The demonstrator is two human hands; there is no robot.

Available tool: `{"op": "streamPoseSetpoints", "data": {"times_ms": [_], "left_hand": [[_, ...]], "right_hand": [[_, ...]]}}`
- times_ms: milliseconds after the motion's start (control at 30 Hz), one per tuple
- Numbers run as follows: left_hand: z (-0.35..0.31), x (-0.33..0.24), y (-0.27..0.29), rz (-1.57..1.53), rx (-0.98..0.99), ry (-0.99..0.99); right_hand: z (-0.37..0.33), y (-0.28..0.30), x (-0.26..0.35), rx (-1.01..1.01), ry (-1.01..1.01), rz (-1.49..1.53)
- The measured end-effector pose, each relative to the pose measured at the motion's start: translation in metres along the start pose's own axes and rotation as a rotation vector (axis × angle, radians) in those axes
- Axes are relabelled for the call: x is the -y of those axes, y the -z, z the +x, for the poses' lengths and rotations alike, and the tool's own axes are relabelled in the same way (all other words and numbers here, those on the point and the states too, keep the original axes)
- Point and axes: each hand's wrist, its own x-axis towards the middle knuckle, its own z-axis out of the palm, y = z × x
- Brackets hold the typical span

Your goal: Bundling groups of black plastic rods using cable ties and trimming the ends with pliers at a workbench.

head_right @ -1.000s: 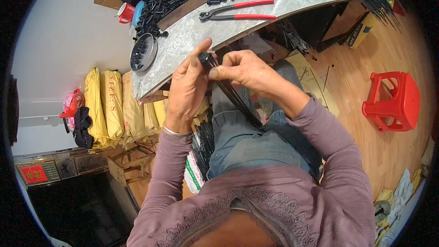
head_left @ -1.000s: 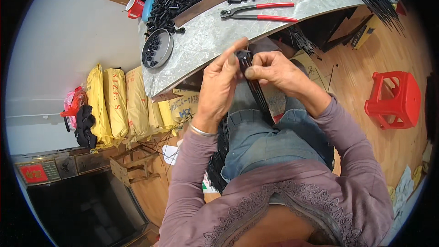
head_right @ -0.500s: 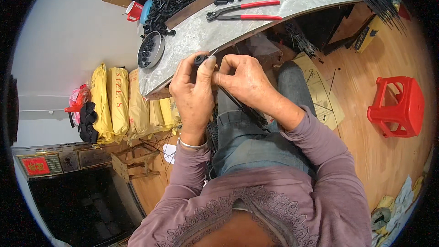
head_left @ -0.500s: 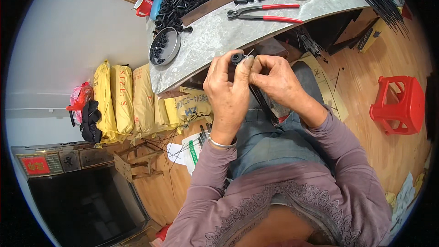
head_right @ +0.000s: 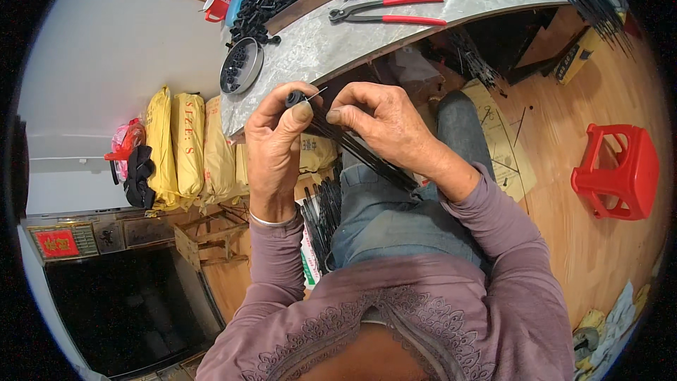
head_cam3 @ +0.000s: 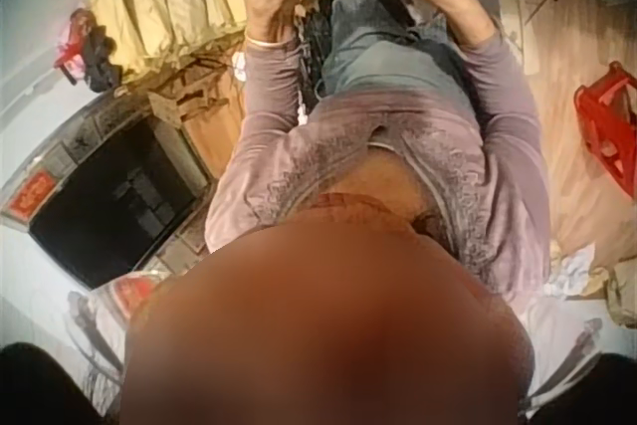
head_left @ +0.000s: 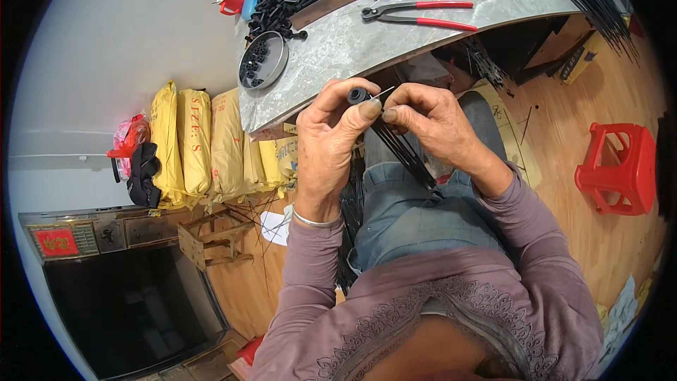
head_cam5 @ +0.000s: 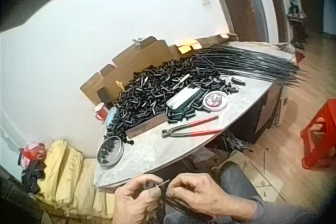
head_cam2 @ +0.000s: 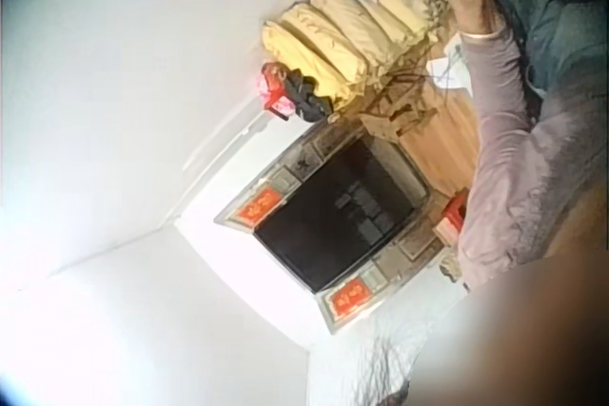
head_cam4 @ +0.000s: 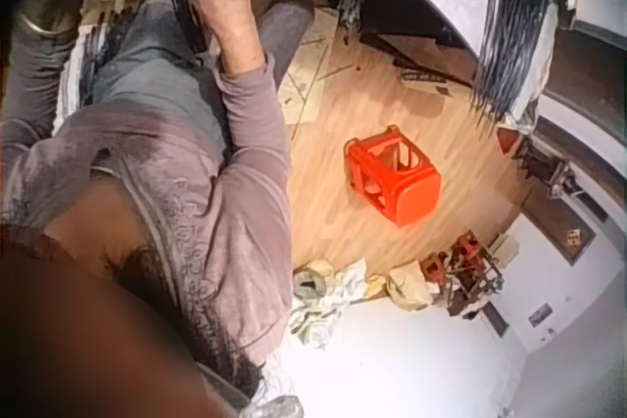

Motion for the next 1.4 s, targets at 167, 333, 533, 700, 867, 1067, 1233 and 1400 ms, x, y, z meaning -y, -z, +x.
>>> {"op": "streamPoseSetpoints", "data": {"times_ms": [167,333,533,700,867,1067,1233,1400], "left_hand": [[0.003,0.000,0.004,-0.070,0.133,0.035],[0.009,-0.008,-0.003,-0.157,0.272,0.090],[0.011,0.009,0.001,-0.068,0.302,0.033],[0.010,0.017,-0.004,-0.384,0.066,0.019],[0.006,0.029,-0.017,-0.231,-0.158,-0.050],[0.003,0.031,-0.033,-0.243,-0.338,-0.001],[0.000,0.031,-0.039,-0.277,-0.383,-0.012],[-0.003,0.032,-0.035,-0.309,-0.332,-0.026]], "right_hand": [[-0.001,0.003,0.004,0.059,-0.065,0.086],[0.001,0.011,0.006,0.103,-0.099,0.096],[0.000,0.009,0.002,0.093,-0.098,0.105],[0.000,0.022,0.013,-0.192,0.021,-0.155],[0.019,-0.002,0.034,-0.281,0.658,-0.592],[0.020,-0.007,0.029,-0.249,0.658,-0.777],[0.018,-0.009,0.022,-0.236,0.575,-0.760],[0.058,0.042,0.007,-0.208,0.491,-0.756]]}}
